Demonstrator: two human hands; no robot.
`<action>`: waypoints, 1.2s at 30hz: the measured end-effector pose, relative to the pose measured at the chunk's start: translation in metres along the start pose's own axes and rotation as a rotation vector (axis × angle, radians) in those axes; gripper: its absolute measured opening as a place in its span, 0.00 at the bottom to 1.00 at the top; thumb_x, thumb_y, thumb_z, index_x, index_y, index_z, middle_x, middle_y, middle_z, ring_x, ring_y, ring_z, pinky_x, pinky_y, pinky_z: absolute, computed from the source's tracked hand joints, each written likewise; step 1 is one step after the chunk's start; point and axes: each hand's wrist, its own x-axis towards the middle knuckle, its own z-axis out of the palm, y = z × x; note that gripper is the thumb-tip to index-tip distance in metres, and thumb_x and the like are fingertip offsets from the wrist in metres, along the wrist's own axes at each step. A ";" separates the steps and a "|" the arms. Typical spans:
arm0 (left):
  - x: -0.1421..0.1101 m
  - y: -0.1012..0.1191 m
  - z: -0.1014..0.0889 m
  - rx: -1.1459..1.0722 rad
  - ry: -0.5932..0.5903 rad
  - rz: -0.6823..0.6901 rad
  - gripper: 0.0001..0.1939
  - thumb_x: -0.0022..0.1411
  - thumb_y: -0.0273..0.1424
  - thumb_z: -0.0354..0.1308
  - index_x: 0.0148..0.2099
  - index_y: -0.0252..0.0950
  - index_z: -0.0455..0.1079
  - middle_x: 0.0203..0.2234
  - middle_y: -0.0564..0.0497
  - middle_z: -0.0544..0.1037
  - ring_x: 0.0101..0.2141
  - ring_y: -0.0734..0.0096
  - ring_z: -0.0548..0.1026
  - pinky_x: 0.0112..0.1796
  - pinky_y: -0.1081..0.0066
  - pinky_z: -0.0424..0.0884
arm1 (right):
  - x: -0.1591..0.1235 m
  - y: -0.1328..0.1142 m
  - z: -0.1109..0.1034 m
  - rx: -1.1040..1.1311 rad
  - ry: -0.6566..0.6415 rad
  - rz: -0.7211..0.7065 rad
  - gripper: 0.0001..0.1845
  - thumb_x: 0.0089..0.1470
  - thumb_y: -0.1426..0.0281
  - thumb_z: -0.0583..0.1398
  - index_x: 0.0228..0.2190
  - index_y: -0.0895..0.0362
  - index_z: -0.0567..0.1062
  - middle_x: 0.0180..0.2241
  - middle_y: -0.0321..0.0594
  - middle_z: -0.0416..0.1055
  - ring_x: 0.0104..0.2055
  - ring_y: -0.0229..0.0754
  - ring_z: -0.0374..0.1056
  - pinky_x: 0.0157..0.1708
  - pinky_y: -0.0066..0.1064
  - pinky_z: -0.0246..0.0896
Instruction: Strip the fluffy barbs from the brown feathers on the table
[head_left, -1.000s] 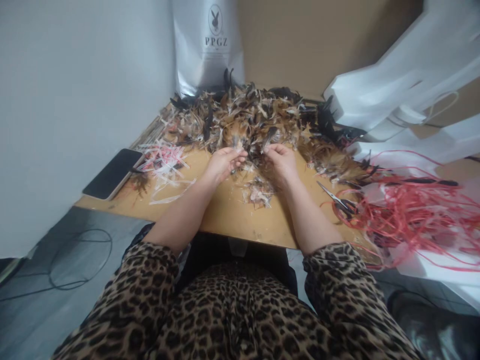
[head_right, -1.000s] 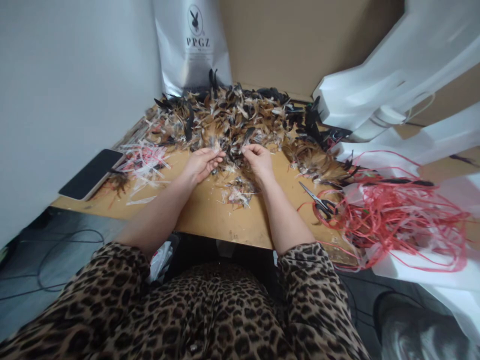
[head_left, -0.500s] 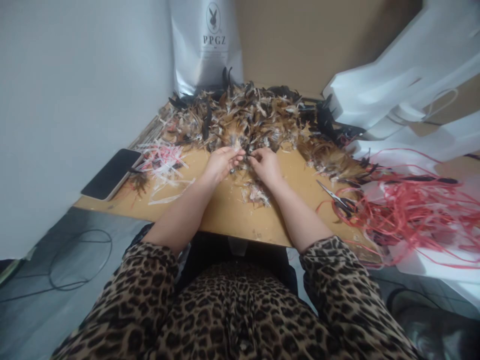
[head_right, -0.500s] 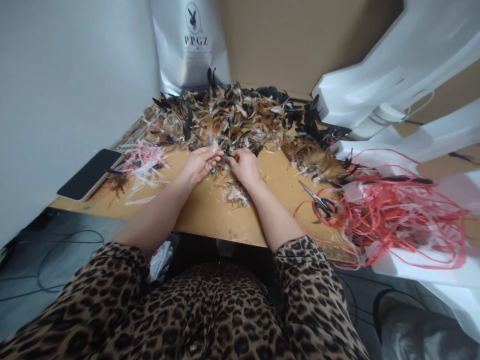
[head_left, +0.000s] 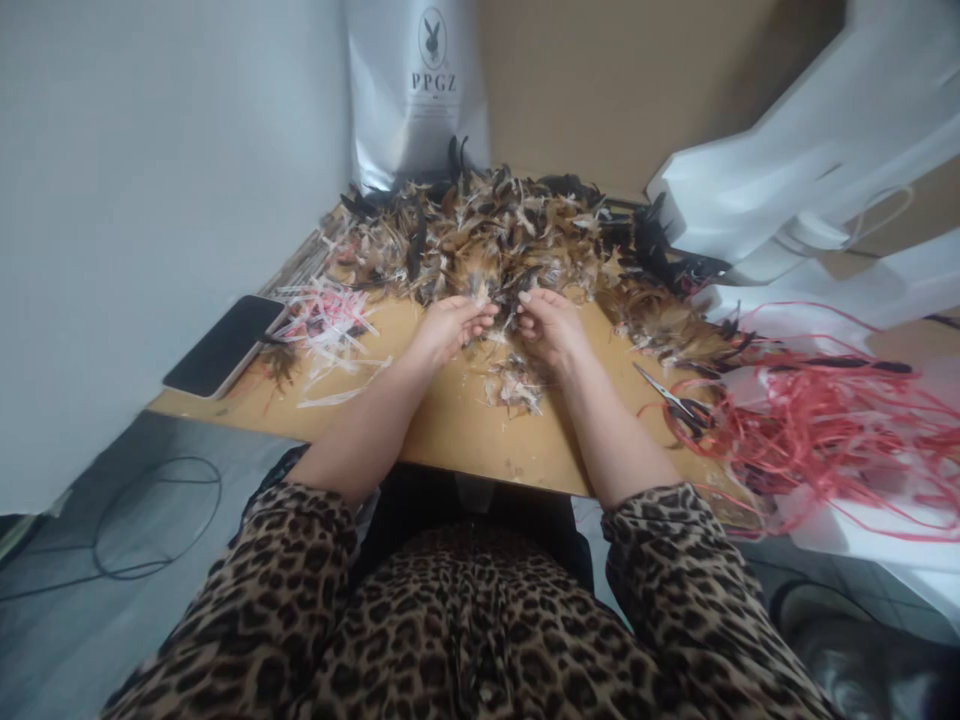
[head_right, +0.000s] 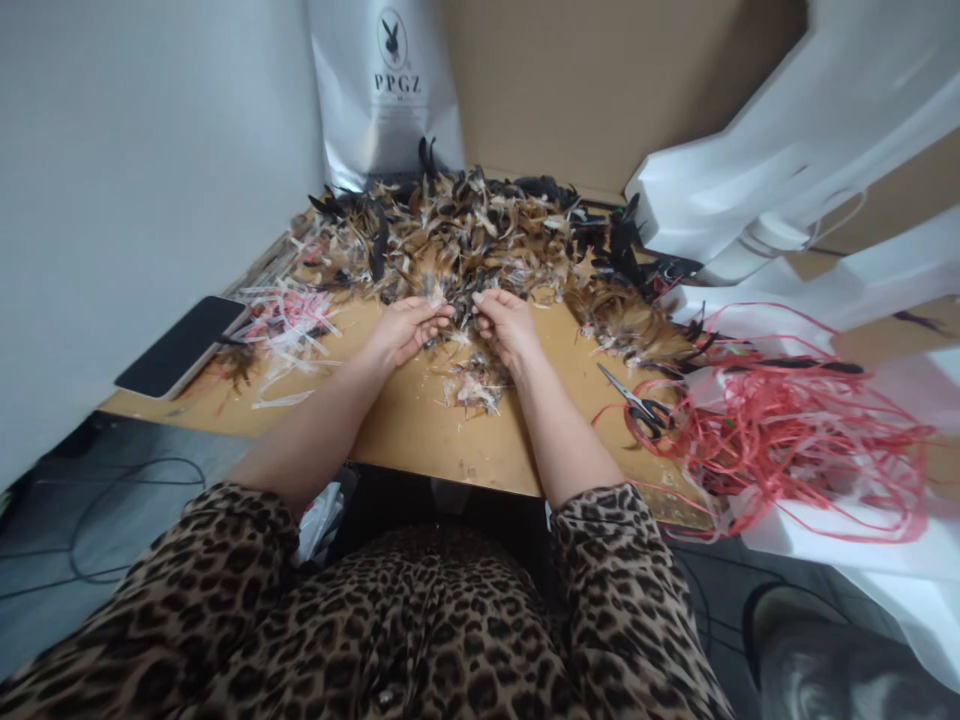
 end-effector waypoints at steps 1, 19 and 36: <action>-0.001 0.000 0.001 0.009 -0.011 -0.018 0.04 0.57 0.26 0.62 0.33 0.28 0.72 0.29 0.47 0.81 0.24 0.82 0.75 0.24 0.82 0.67 | -0.001 -0.001 0.001 0.032 -0.016 0.011 0.21 0.28 0.62 0.72 0.22 0.57 0.68 0.20 0.30 0.68 0.16 0.26 0.52 0.14 0.21 0.39; -0.003 -0.004 0.001 0.112 -0.094 -0.079 0.06 0.56 0.27 0.64 0.34 0.27 0.73 0.29 0.44 0.81 0.24 0.79 0.77 0.26 0.81 0.68 | -0.002 0.009 0.011 -0.068 0.069 -0.149 0.21 0.38 0.58 0.69 0.22 0.56 0.65 0.23 0.31 0.72 0.16 0.26 0.53 0.15 0.21 0.45; -0.001 -0.004 0.002 0.109 -0.060 -0.006 0.06 0.56 0.24 0.62 0.29 0.27 0.72 0.22 0.50 0.77 0.21 0.84 0.72 0.26 0.81 0.67 | -0.012 0.011 0.020 -0.174 0.059 -0.117 0.18 0.34 0.59 0.70 0.23 0.57 0.71 0.16 0.28 0.63 0.18 0.28 0.52 0.18 0.23 0.45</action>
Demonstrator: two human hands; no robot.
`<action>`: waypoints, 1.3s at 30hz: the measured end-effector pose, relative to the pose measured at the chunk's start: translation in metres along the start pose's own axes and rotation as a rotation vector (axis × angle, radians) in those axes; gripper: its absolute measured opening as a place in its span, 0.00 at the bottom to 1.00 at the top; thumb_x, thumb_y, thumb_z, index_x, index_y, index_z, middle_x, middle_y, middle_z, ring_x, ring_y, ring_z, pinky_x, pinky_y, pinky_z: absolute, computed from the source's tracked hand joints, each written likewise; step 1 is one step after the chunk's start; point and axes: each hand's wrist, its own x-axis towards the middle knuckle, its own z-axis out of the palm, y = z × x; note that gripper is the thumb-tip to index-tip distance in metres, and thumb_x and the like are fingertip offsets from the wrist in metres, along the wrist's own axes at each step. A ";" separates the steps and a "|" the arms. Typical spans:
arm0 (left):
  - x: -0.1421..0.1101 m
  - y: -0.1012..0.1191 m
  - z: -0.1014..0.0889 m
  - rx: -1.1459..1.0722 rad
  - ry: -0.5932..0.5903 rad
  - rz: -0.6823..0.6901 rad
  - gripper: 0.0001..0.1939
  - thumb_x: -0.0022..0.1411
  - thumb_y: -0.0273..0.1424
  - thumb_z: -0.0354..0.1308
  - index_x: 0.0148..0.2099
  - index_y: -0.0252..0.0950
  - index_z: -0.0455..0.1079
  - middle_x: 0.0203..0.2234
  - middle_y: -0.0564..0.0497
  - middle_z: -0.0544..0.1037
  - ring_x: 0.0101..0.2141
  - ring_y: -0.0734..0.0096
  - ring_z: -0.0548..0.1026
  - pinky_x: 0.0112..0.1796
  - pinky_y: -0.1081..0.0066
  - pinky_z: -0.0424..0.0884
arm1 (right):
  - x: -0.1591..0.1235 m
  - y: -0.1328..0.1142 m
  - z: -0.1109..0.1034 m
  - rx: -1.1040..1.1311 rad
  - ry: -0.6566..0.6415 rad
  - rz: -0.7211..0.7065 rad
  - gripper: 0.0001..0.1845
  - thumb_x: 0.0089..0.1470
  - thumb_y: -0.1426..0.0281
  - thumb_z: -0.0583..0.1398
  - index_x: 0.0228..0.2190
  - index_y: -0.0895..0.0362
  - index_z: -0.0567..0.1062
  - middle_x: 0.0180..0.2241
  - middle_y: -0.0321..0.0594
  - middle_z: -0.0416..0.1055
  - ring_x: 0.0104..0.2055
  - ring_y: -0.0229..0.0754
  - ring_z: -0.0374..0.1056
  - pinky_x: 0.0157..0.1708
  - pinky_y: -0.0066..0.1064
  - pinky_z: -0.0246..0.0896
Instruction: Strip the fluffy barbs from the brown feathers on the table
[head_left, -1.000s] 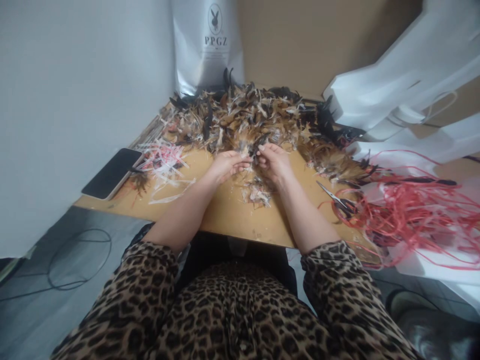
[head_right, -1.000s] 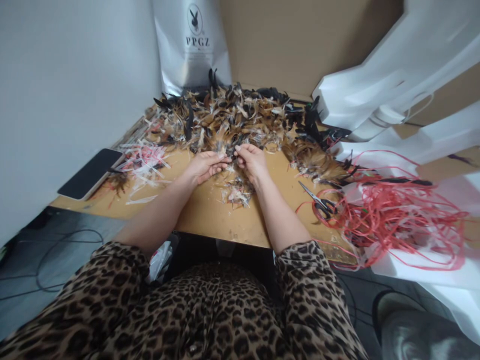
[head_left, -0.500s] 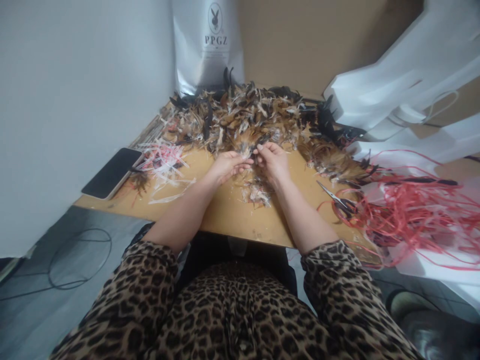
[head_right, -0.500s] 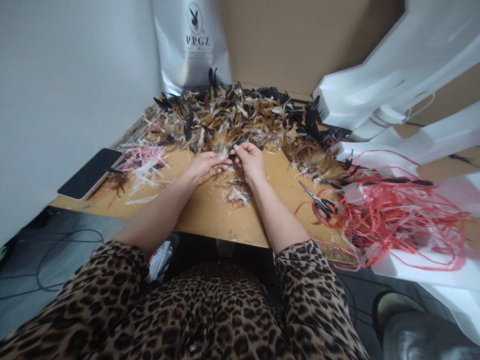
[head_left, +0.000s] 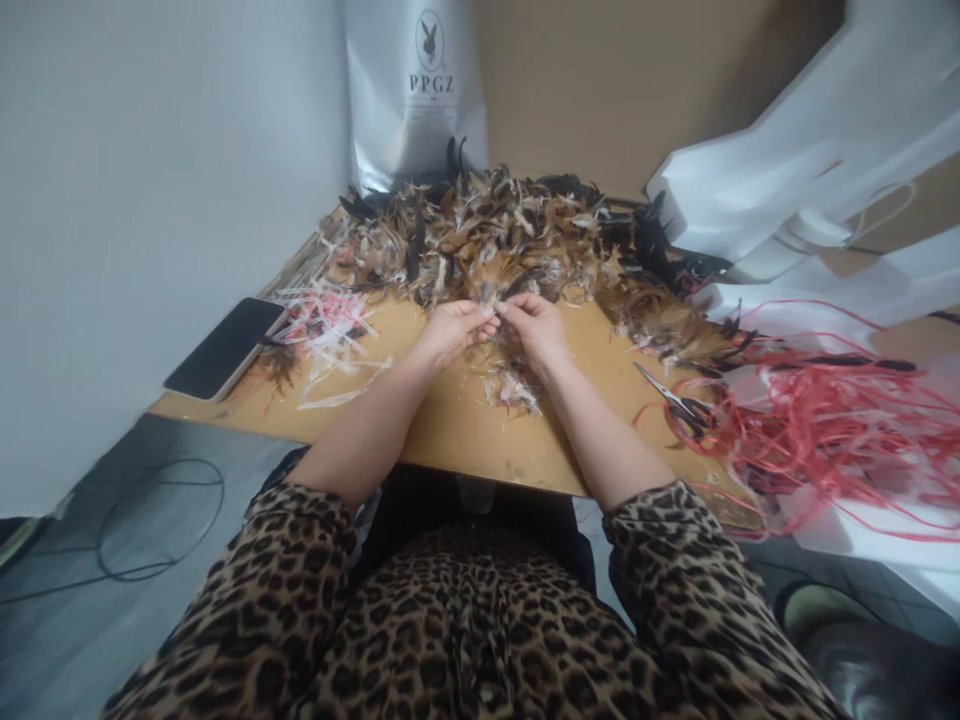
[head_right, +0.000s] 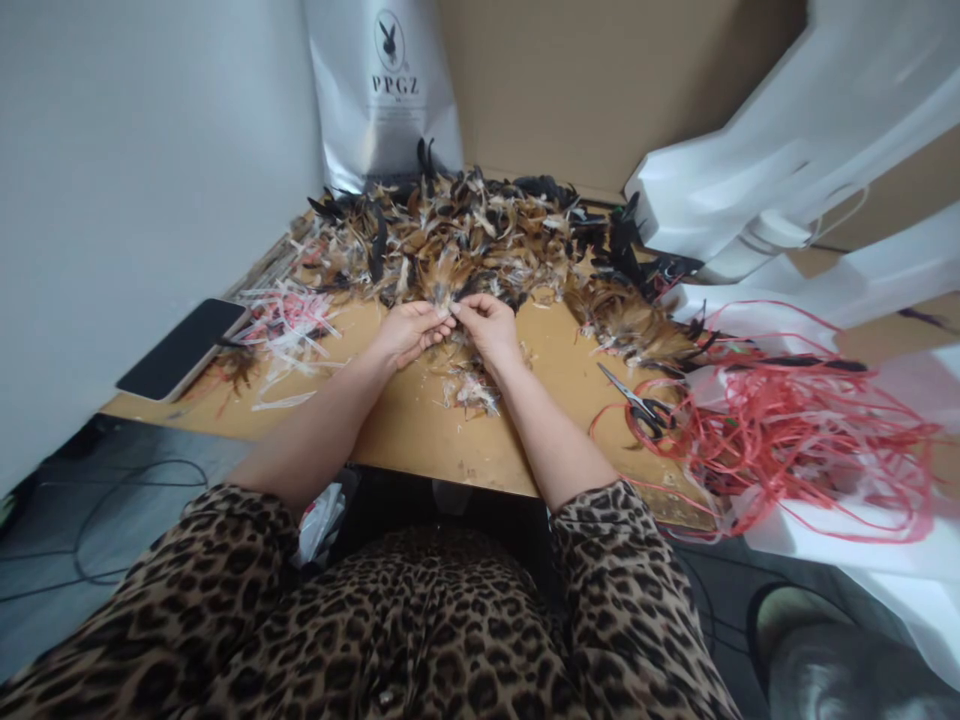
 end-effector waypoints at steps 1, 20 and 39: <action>0.000 0.000 0.000 0.004 -0.008 0.000 0.06 0.56 0.24 0.62 0.28 0.27 0.72 0.22 0.49 0.77 0.21 0.84 0.72 0.26 0.81 0.67 | 0.000 0.001 0.001 -0.008 0.004 -0.008 0.18 0.35 0.59 0.69 0.23 0.56 0.70 0.17 0.28 0.63 0.18 0.28 0.52 0.18 0.23 0.46; -0.006 0.005 0.003 0.087 -0.042 -0.009 0.07 0.55 0.27 0.64 0.29 0.27 0.73 0.25 0.46 0.79 0.23 0.79 0.75 0.26 0.79 0.68 | 0.004 0.009 0.001 0.100 -0.012 0.078 0.22 0.29 0.60 0.71 0.25 0.56 0.71 0.21 0.29 0.68 0.21 0.30 0.61 0.22 0.24 0.55; 0.005 0.023 -0.018 -0.122 0.164 0.138 0.03 0.60 0.26 0.59 0.35 0.31 0.74 0.29 0.49 0.80 0.25 0.84 0.75 0.26 0.85 0.68 | 0.019 0.021 -0.017 -0.480 0.002 -0.284 0.06 0.44 0.66 0.62 0.25 0.57 0.76 0.27 0.36 0.73 0.30 0.37 0.65 0.36 0.31 0.61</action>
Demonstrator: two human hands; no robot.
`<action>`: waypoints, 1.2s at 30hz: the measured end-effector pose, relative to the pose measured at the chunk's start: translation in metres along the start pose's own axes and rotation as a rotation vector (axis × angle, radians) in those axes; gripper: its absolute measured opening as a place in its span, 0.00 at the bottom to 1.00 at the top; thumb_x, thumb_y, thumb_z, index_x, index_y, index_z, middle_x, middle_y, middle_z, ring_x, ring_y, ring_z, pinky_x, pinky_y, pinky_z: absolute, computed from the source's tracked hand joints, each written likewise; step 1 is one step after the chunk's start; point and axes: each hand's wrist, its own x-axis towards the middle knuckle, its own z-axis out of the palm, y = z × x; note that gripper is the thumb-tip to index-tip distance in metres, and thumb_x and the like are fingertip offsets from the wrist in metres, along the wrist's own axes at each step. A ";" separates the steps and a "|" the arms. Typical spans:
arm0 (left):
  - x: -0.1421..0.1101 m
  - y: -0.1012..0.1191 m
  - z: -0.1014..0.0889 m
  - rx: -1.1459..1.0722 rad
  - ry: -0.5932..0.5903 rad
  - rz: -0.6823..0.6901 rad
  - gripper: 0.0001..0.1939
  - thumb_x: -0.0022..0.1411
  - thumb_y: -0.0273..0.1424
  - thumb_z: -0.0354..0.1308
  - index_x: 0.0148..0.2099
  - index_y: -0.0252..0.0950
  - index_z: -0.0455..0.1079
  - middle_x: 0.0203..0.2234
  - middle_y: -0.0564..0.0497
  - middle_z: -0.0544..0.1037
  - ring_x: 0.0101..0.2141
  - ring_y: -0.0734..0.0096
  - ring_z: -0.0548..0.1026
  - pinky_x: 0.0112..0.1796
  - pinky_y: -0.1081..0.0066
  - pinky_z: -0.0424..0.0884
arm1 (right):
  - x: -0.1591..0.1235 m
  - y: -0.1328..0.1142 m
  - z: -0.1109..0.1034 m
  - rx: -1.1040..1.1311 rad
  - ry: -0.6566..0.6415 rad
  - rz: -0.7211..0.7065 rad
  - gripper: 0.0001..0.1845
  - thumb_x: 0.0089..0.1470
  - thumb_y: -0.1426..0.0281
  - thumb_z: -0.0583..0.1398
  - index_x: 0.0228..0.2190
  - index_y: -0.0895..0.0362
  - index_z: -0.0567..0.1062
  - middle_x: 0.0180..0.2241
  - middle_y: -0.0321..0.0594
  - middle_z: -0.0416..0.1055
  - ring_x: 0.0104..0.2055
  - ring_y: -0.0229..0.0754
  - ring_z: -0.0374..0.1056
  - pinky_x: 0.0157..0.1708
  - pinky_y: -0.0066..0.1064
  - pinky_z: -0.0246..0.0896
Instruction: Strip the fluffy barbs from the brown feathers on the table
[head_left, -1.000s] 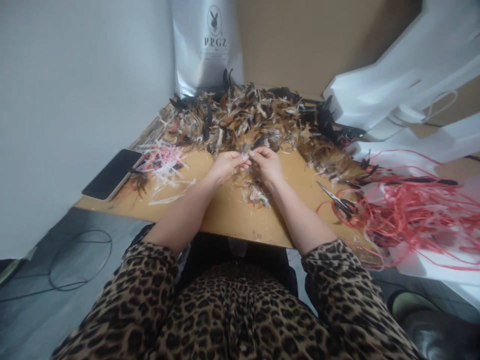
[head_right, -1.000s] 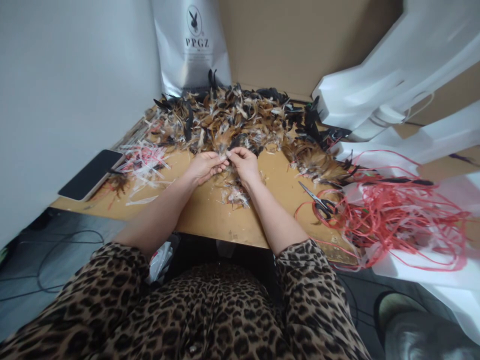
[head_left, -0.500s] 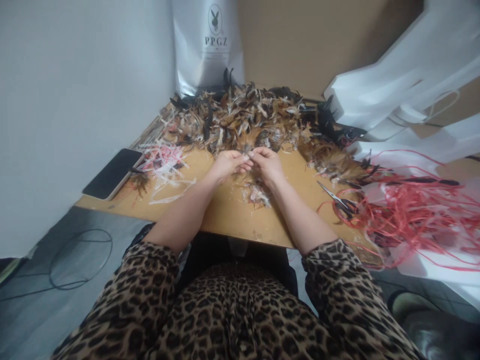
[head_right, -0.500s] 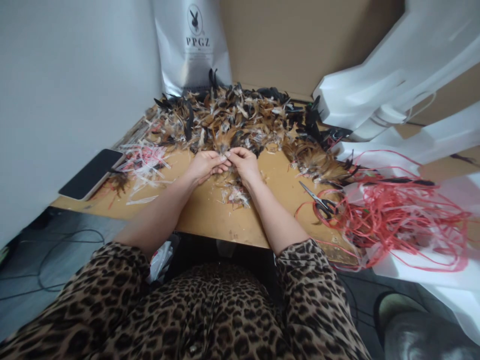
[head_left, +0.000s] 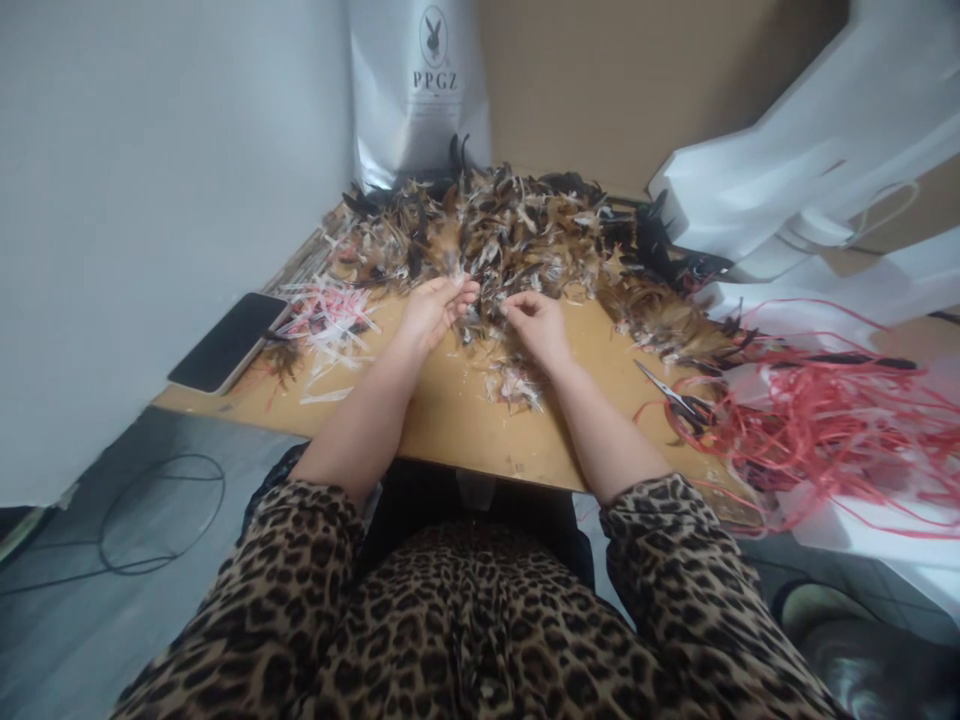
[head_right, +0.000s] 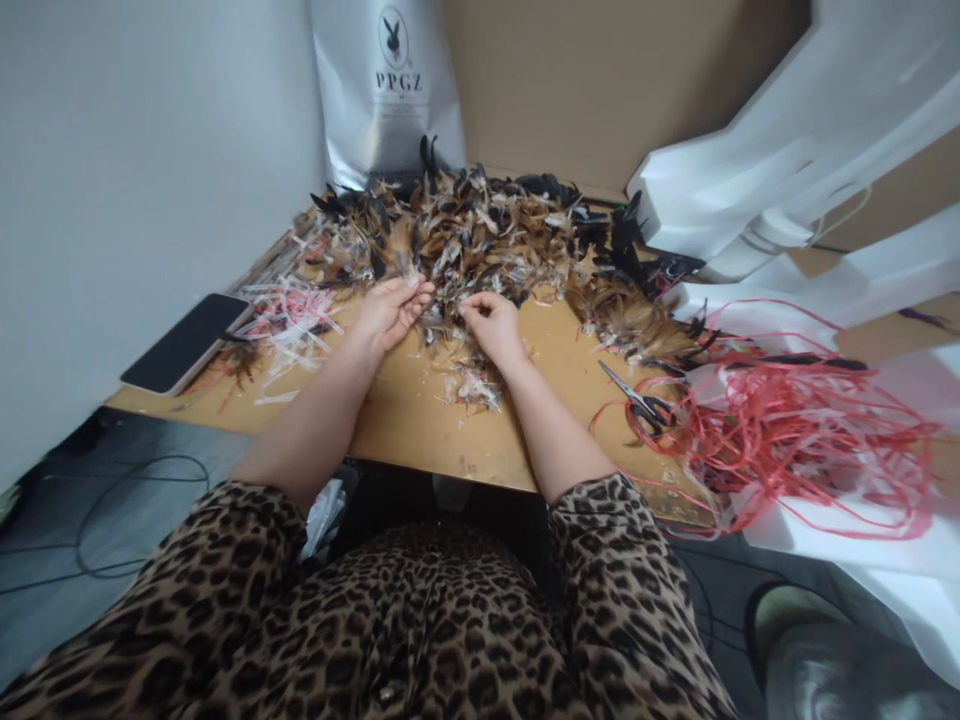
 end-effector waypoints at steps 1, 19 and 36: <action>0.000 -0.001 0.000 0.000 -0.003 -0.006 0.03 0.60 0.26 0.59 0.35 0.31 0.74 0.29 0.49 0.81 0.25 0.84 0.75 0.26 0.85 0.68 | -0.001 0.001 0.000 -0.090 -0.038 -0.042 0.06 0.45 0.67 0.62 0.26 0.57 0.76 0.28 0.37 0.73 0.32 0.39 0.66 0.38 0.32 0.61; -0.006 -0.008 0.005 0.194 -0.091 0.000 0.10 0.55 0.33 0.65 0.34 0.29 0.72 0.31 0.46 0.81 0.24 0.83 0.75 0.24 0.83 0.66 | -0.002 -0.012 -0.009 -0.343 -0.172 0.070 0.12 0.48 0.69 0.57 0.29 0.62 0.77 0.28 0.41 0.75 0.28 0.37 0.66 0.32 0.28 0.60; -0.006 -0.010 0.006 0.089 -0.094 -0.058 0.05 0.57 0.28 0.63 0.34 0.29 0.73 0.31 0.47 0.81 0.24 0.83 0.75 0.24 0.84 0.67 | -0.001 -0.023 -0.011 0.275 -0.099 0.316 0.10 0.42 0.64 0.64 0.24 0.58 0.73 0.15 0.30 0.61 0.17 0.29 0.49 0.19 0.25 0.45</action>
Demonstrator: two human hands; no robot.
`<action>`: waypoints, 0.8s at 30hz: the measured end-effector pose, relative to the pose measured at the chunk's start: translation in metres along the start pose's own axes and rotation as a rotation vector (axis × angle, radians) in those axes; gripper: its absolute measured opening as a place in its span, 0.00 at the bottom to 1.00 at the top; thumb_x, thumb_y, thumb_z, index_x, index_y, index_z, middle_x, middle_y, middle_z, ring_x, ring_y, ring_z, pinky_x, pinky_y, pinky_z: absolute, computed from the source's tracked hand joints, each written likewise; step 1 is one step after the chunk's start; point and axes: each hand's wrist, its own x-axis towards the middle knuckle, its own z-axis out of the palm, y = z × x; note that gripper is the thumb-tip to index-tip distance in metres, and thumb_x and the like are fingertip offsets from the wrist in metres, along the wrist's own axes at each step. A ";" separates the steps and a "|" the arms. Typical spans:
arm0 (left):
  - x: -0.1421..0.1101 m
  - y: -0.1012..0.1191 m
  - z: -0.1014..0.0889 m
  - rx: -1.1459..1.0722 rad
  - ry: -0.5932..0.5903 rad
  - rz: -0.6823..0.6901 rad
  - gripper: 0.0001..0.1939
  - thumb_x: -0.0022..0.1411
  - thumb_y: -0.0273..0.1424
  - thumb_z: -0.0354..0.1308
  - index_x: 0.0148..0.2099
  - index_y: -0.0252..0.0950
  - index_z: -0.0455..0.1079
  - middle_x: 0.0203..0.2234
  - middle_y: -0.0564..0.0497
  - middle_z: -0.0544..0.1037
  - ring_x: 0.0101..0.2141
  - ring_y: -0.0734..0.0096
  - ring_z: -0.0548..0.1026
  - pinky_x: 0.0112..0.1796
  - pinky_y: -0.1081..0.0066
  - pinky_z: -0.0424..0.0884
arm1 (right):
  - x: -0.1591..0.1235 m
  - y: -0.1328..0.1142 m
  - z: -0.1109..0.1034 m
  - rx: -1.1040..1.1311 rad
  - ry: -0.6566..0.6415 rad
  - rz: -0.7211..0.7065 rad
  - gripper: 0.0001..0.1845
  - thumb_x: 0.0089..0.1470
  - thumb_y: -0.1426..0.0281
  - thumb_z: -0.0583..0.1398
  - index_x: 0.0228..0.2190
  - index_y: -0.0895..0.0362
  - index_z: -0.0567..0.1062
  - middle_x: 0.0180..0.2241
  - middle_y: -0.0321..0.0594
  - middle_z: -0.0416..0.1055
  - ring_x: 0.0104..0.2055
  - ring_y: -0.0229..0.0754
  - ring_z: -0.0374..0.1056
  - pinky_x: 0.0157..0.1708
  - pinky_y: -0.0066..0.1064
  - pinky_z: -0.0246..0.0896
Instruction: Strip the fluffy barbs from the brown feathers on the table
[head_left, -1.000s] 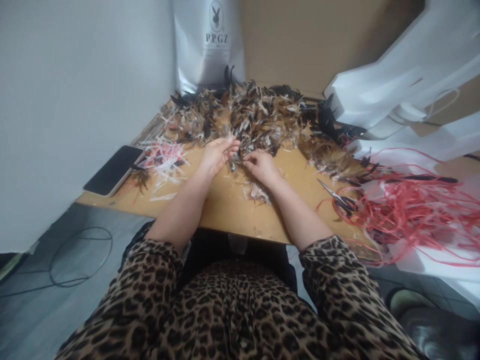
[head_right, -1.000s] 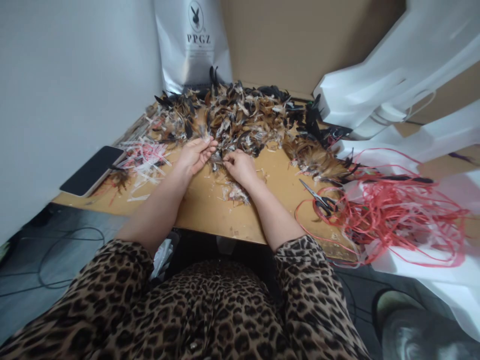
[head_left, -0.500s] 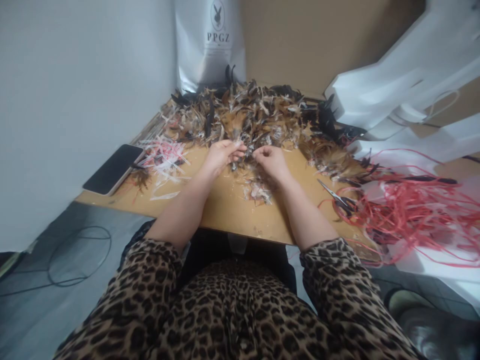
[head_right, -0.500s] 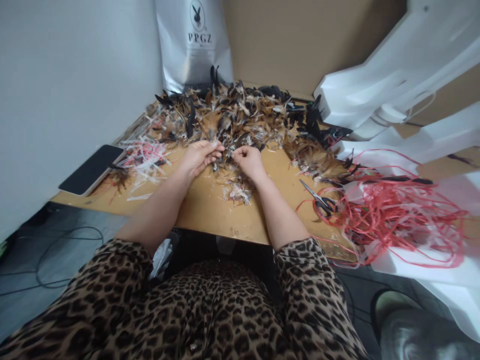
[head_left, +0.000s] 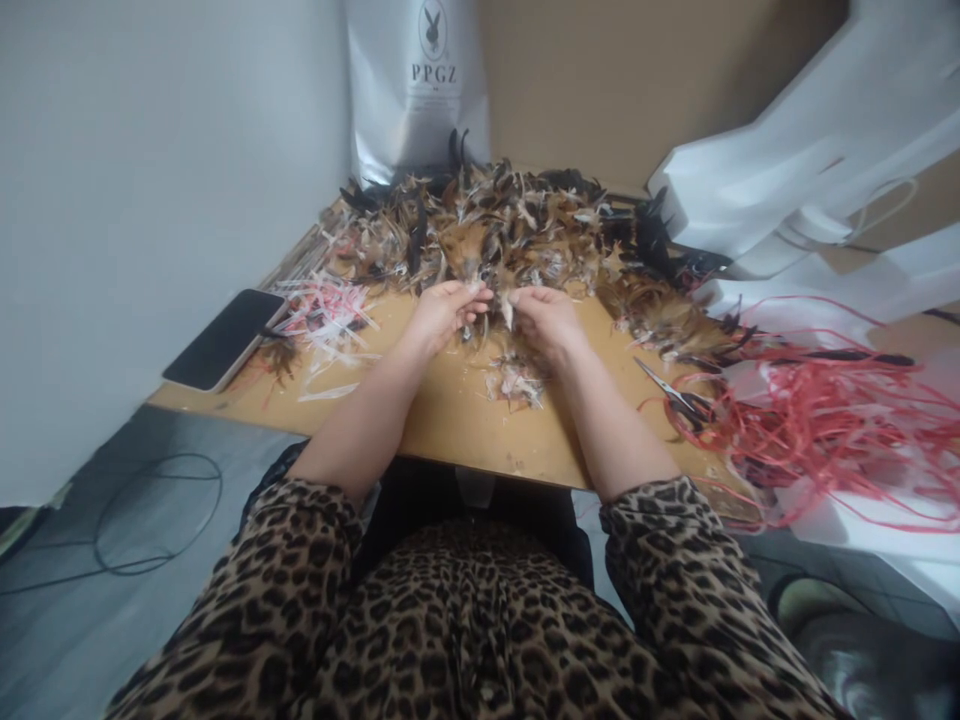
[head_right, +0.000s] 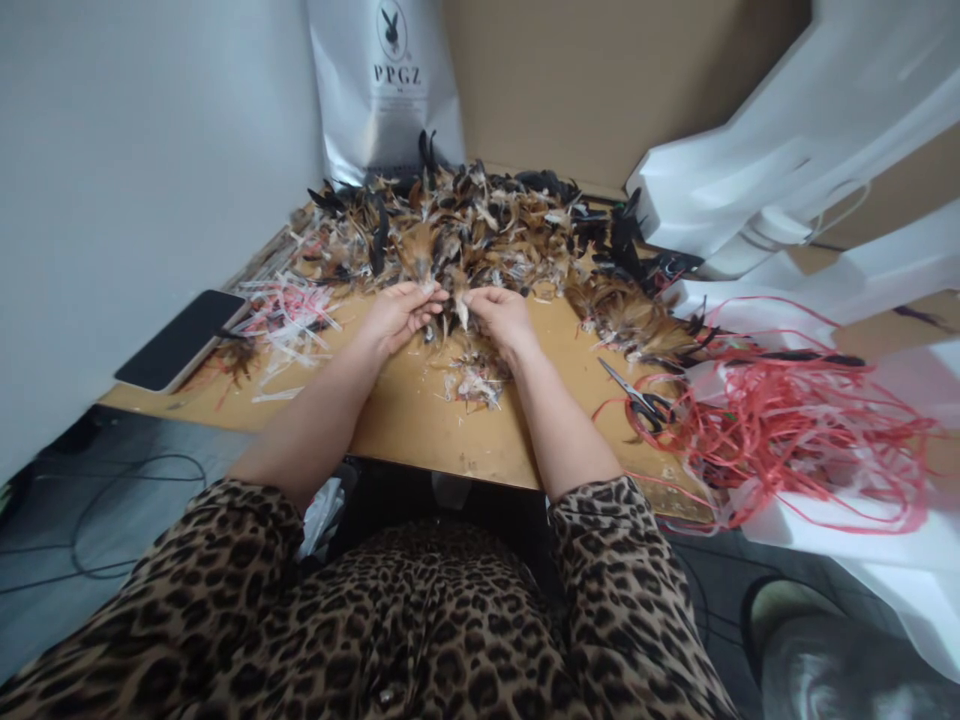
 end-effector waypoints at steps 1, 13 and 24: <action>-0.001 0.000 0.000 -0.047 -0.018 -0.036 0.04 0.57 0.27 0.62 0.35 0.29 0.73 0.31 0.47 0.81 0.24 0.83 0.75 0.24 0.84 0.66 | 0.000 -0.002 0.000 0.167 -0.013 0.038 0.12 0.40 0.63 0.66 0.24 0.58 0.72 0.14 0.27 0.58 0.16 0.28 0.46 0.17 0.24 0.41; -0.011 -0.002 0.006 -0.204 -0.302 -0.288 0.06 0.61 0.20 0.55 0.37 0.28 0.73 0.30 0.45 0.80 0.24 0.81 0.76 0.22 0.85 0.67 | -0.001 0.002 0.014 0.552 -0.053 0.057 0.19 0.32 0.65 0.71 0.26 0.56 0.69 0.18 0.27 0.65 0.19 0.27 0.55 0.17 0.20 0.42; -0.011 0.009 0.006 -0.349 -0.170 -0.198 0.10 0.64 0.19 0.50 0.33 0.29 0.71 0.24 0.51 0.76 0.21 0.88 0.72 0.23 0.88 0.65 | -0.005 -0.001 0.015 0.525 -0.142 0.102 0.23 0.34 0.62 0.72 0.34 0.55 0.74 0.24 0.28 0.69 0.21 0.27 0.56 0.17 0.21 0.46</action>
